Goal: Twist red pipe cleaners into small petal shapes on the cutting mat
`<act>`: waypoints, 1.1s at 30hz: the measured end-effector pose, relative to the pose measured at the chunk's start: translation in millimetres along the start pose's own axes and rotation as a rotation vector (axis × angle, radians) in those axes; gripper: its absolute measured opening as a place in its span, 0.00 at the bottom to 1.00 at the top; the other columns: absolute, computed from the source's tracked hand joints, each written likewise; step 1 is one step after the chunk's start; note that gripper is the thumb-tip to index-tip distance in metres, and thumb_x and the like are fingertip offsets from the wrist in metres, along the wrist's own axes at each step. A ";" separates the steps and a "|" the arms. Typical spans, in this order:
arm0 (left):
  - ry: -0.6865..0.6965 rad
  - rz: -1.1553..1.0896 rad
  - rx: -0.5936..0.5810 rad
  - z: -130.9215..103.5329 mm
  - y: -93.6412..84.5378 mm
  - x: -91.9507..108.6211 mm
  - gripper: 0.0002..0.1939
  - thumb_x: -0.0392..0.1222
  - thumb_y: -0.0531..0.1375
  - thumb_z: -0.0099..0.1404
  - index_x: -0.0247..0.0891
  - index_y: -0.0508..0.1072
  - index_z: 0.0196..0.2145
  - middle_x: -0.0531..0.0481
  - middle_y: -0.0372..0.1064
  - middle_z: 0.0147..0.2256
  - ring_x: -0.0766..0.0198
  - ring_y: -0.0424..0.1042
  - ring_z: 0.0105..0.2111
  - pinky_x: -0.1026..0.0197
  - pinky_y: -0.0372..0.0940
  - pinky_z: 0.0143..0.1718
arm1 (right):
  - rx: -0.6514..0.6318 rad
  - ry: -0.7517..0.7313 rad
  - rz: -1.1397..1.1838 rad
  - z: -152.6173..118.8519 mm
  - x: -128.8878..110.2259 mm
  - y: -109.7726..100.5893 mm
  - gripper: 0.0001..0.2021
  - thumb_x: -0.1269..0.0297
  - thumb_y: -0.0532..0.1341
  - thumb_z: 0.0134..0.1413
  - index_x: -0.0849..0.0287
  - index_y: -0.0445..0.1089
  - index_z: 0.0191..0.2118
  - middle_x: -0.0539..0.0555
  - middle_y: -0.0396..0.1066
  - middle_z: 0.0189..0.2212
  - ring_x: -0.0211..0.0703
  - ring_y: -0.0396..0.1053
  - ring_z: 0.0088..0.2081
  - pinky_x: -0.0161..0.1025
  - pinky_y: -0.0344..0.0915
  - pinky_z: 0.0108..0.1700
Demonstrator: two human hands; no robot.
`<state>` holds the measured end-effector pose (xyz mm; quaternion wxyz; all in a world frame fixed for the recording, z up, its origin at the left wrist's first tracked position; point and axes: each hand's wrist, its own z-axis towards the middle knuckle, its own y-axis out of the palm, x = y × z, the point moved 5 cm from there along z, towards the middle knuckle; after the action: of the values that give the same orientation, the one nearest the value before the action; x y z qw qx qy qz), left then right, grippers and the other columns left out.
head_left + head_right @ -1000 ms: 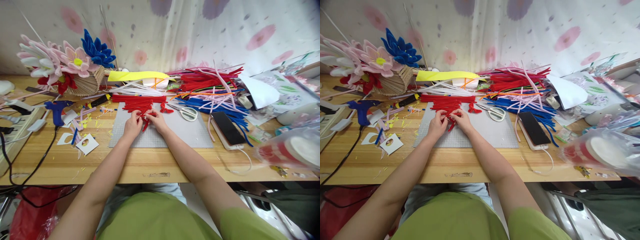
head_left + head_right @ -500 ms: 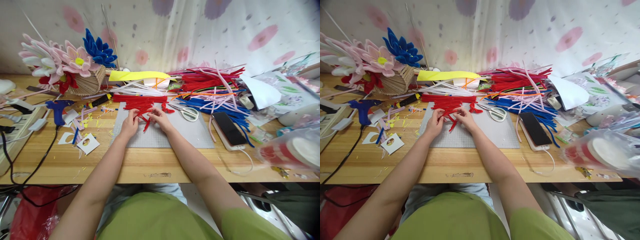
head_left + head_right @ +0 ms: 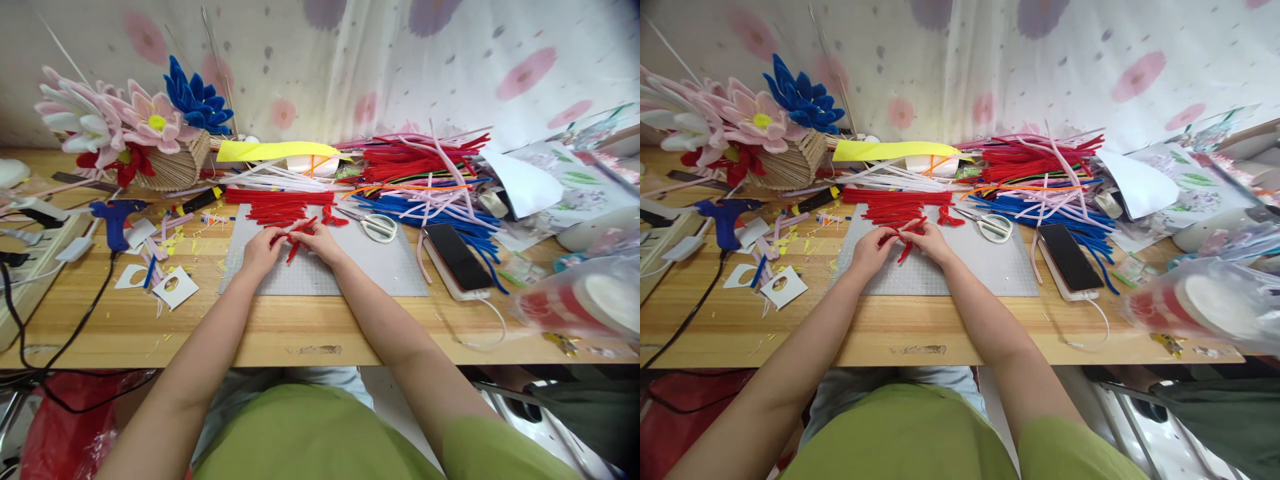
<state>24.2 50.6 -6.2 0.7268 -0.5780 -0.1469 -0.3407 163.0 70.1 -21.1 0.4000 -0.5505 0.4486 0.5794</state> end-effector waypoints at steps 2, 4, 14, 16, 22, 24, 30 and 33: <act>-0.020 0.039 0.014 0.2 -2.3 -1.0 0.08 0.42 0.54 0.62 0.39 0.71 0.36 0.48 0.73 0.38 0.62 0.70 0.37 0.61 0.62 0.38 | 0.004 -0.004 0.007 0.3 0.2 -0.4 0.17 0.56 0.66 0.36 0.61 0.66 0.32 0.44 0.60 0.17 0.29 0.54 0.19 0.31 0.50 0.22; -0.039 0.081 0.017 -0.2 -4.0 -1.3 0.08 0.42 0.54 0.62 0.40 0.72 0.35 0.49 0.73 0.37 0.62 0.70 0.37 0.61 0.61 0.38 | 0.024 -0.012 0.012 1.1 1.4 -1.5 0.17 0.56 0.67 0.36 0.61 0.66 0.32 0.44 0.61 0.18 0.29 0.54 0.19 0.31 0.51 0.23; 0.007 0.085 -0.034 -1.9 0.2 2.0 0.09 0.42 0.54 0.61 0.39 0.72 0.35 0.48 0.74 0.35 0.60 0.70 0.35 0.60 0.61 0.36 | 0.112 -0.047 0.033 1.2 1.1 -5.8 0.17 0.56 0.64 0.40 0.59 0.65 0.36 0.42 0.59 0.16 0.29 0.54 0.18 0.30 0.50 0.21; 0.047 0.017 -0.052 -2.3 1.0 2.6 0.10 0.43 0.53 0.61 0.39 0.72 0.36 0.47 0.74 0.36 0.60 0.70 0.36 0.60 0.62 0.37 | 0.127 -0.036 0.076 2.0 1.9 -7.7 0.19 0.55 0.64 0.40 0.58 0.63 0.38 0.42 0.60 0.16 0.29 0.54 0.17 0.30 0.50 0.20; 0.043 -0.266 -0.113 -2.9 1.3 -0.3 0.13 0.40 0.54 0.58 0.37 0.72 0.40 0.45 0.73 0.41 0.61 0.71 0.40 0.60 0.65 0.39 | 0.197 0.026 0.163 5.4 8.6 -15.7 0.26 0.54 0.65 0.38 0.54 0.57 0.44 0.41 0.63 0.19 0.29 0.56 0.17 0.29 0.51 0.20; 0.015 -0.330 -0.108 -2.9 0.4 -1.3 0.13 0.40 0.55 0.57 0.36 0.72 0.39 0.44 0.73 0.40 0.61 0.71 0.38 0.59 0.65 0.40 | 0.187 0.025 0.161 6.1 9.0 -15.7 0.26 0.54 0.65 0.38 0.54 0.57 0.44 0.41 0.63 0.19 0.29 0.56 0.17 0.29 0.50 0.20; -0.012 -0.529 -0.126 -1.8 0.3 2.4 0.16 0.47 0.60 0.53 0.35 0.73 0.37 0.44 0.73 0.38 0.62 0.71 0.36 0.59 0.65 0.40 | 0.167 0.013 0.178 6.2 8.8 -15.5 0.25 0.54 0.66 0.38 0.55 0.59 0.43 0.41 0.62 0.18 0.29 0.56 0.17 0.29 0.49 0.19; -0.155 -0.680 -0.134 0.9 5.6 -3.1 0.22 0.58 0.58 0.54 0.34 0.73 0.32 0.44 0.74 0.32 0.61 0.71 0.32 0.58 0.66 0.37 | 0.130 0.007 0.176 4.7 6.8 -13.1 0.21 0.53 0.65 0.39 0.56 0.62 0.39 0.42 0.61 0.18 0.28 0.56 0.18 0.29 0.49 0.20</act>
<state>25.9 53.0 -12.0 0.5192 -0.5665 -0.3630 -0.5270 173.7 78.0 -28.9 0.3807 -0.4841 0.5333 0.5800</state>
